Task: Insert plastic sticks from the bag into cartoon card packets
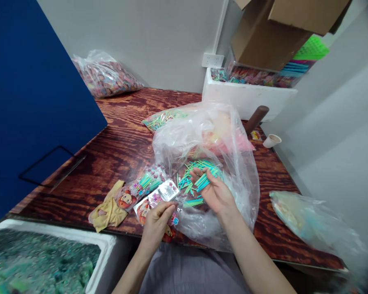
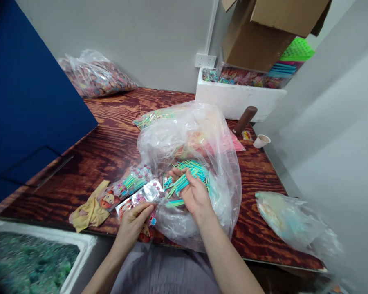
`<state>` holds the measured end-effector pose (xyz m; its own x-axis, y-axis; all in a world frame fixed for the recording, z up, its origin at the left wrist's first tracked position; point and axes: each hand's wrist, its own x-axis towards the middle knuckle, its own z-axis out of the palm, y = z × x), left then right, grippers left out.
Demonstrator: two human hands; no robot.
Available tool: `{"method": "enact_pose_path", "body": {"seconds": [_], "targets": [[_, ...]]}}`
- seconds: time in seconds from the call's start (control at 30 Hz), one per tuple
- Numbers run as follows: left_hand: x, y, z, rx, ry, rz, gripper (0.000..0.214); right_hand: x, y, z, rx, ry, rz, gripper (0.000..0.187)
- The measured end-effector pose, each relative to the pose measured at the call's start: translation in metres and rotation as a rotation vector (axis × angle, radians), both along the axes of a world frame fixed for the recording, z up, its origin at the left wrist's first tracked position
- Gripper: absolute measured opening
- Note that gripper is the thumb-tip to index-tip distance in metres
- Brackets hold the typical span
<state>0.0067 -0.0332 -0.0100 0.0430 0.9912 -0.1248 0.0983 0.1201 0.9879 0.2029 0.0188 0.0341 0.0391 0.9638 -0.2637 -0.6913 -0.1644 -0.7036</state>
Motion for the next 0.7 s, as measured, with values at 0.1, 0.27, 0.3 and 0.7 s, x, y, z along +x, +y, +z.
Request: {"method": "enact_pose_path", "body": {"seconds": [0.1,0.27,0.3,0.7], "targets": [[0.004,-0.002,0.001,-0.026,-0.012,-0.014,0.026,-0.014,0.003,0.009,0.017,0.067,0.023,0.019],[0.006,-0.006,0.001,-0.124,-0.096,-0.021,0.029,-0.030,-0.006,0.008,0.016,0.100,0.106,0.024],[0.006,-0.006,0.001,-0.130,-0.111,-0.021,0.029,-0.031,-0.010,0.008,0.009,0.068,0.121,0.025],[0.002,-0.008,-0.011,-0.039,-0.201,0.038,0.025,-0.027,-0.041,0.016,0.165,-0.624,0.229,0.030]]}}
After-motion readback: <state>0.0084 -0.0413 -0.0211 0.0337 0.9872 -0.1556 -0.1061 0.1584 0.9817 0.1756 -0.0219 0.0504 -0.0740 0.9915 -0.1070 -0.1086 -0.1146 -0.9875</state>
